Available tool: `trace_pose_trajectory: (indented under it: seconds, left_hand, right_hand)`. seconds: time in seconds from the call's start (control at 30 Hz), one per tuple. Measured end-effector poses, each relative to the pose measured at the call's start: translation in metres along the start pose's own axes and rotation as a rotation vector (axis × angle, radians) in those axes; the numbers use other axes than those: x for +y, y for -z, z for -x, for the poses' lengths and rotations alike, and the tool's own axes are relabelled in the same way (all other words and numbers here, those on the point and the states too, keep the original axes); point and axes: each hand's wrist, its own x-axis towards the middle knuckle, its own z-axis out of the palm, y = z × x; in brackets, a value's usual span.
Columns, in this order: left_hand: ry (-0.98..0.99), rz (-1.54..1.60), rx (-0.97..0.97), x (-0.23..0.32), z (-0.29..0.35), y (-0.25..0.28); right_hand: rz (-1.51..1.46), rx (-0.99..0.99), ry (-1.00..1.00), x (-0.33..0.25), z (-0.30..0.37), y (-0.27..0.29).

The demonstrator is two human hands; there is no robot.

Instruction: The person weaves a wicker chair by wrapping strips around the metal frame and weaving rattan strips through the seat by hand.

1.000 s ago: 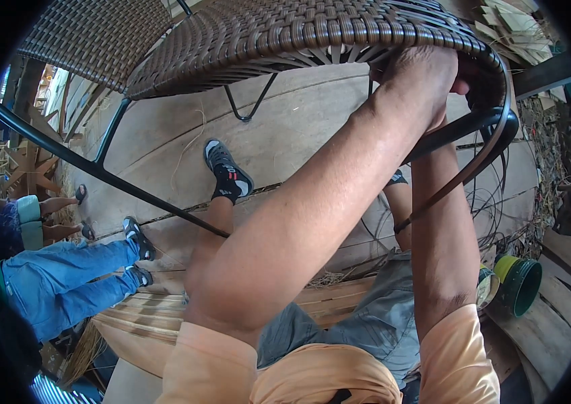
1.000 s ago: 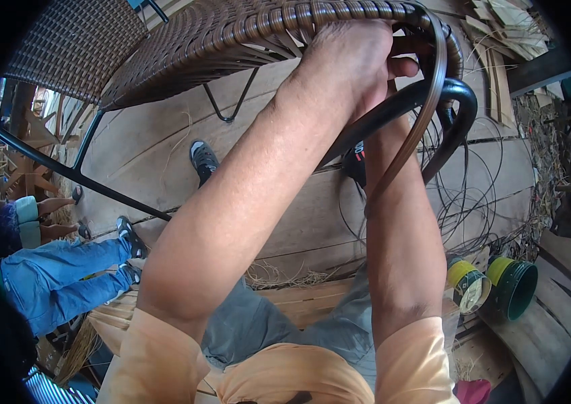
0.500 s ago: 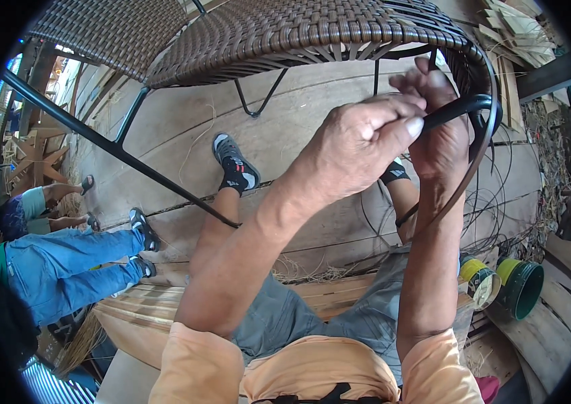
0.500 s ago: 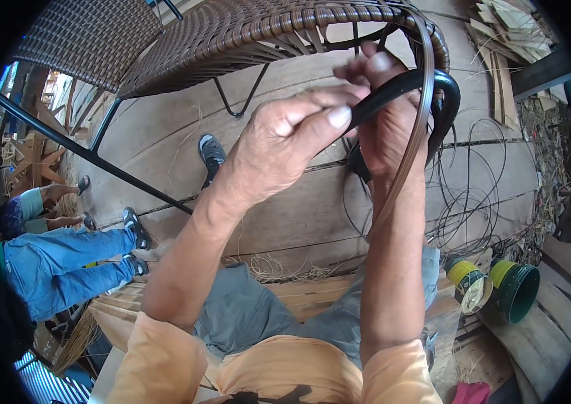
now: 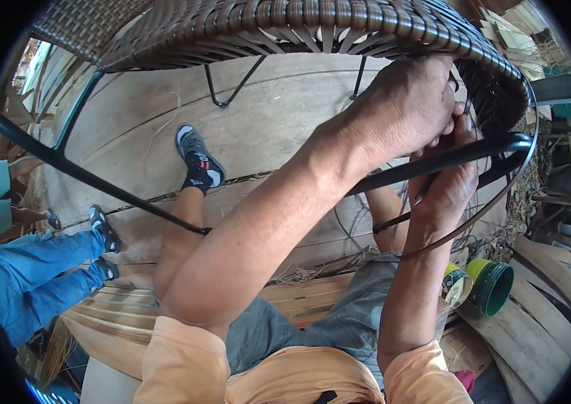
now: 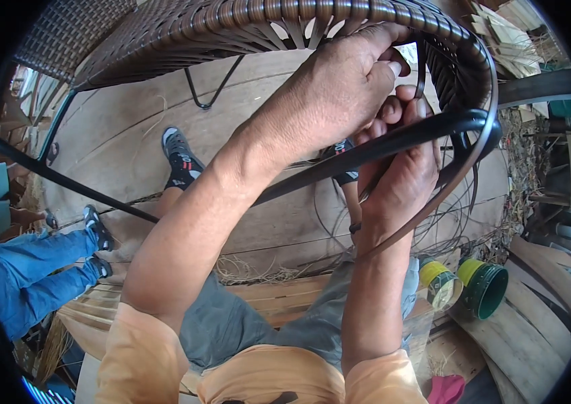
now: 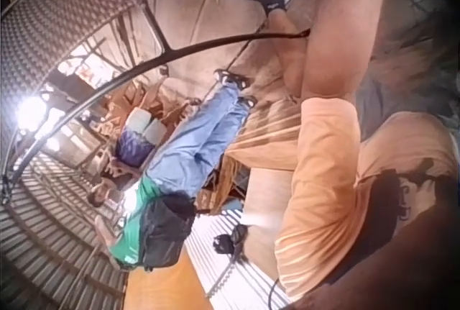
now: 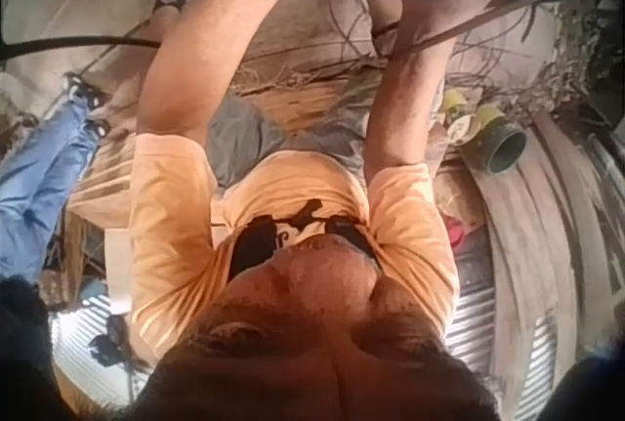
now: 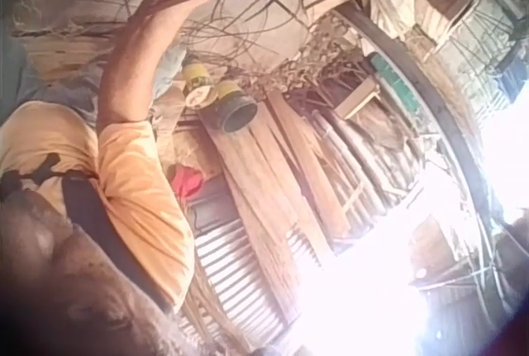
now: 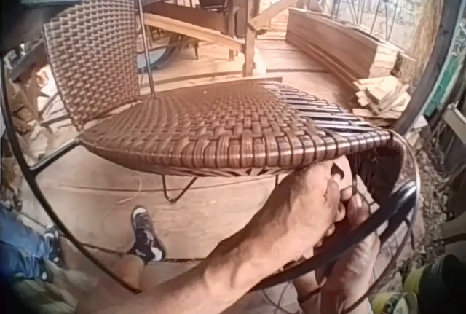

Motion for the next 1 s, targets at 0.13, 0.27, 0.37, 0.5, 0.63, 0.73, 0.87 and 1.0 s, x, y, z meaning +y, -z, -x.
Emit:
trace_pose_trajectory:
  seconds: [0.13, 0.27, 0.37, 0.5, 0.63, 0.73, 0.87, 1.0]
  left_hand:
    - [-0.484, -0.280, 0.271, -0.023, -0.006, -0.010]
    - [-0.244, -0.149, 0.119, -0.018, -0.003, -0.010]
    - [-0.254, -0.162, 0.167, -0.022, -0.011, -0.015]
    - [-0.250, -0.044, 0.179, -0.028, -0.015, -0.014]
    - [-0.238, -0.073, 0.198, -0.030, -0.015, -0.015]
    - [-0.175, -0.053, 0.141, -0.028, -0.015, -0.012]
    - [-0.208, 0.021, 0.159, -0.034, -0.019, -0.010]
    - [-0.261, 0.092, 0.207, -0.032, -0.021, -0.011]
  right_hand:
    - [0.274, 0.303, 0.097, 0.008, 0.010, -0.013]
    - [0.531, 0.219, 0.147, 0.007, 0.021, 0.001]
    - [0.107, 0.126, 0.002, 0.004, 0.027, 0.005]
    - [0.130, 0.081, -0.027, 0.005, 0.028, -0.001]
    - [0.316, 0.173, -0.006, 0.005, 0.034, -0.007]
    - [0.211, 0.153, -0.044, 0.001, 0.039, -0.004]
    - [0.264, 0.116, -0.003, -0.002, 0.040, -0.008]
    - [0.298, 0.108, 0.030, 0.004, 0.033, -0.018]
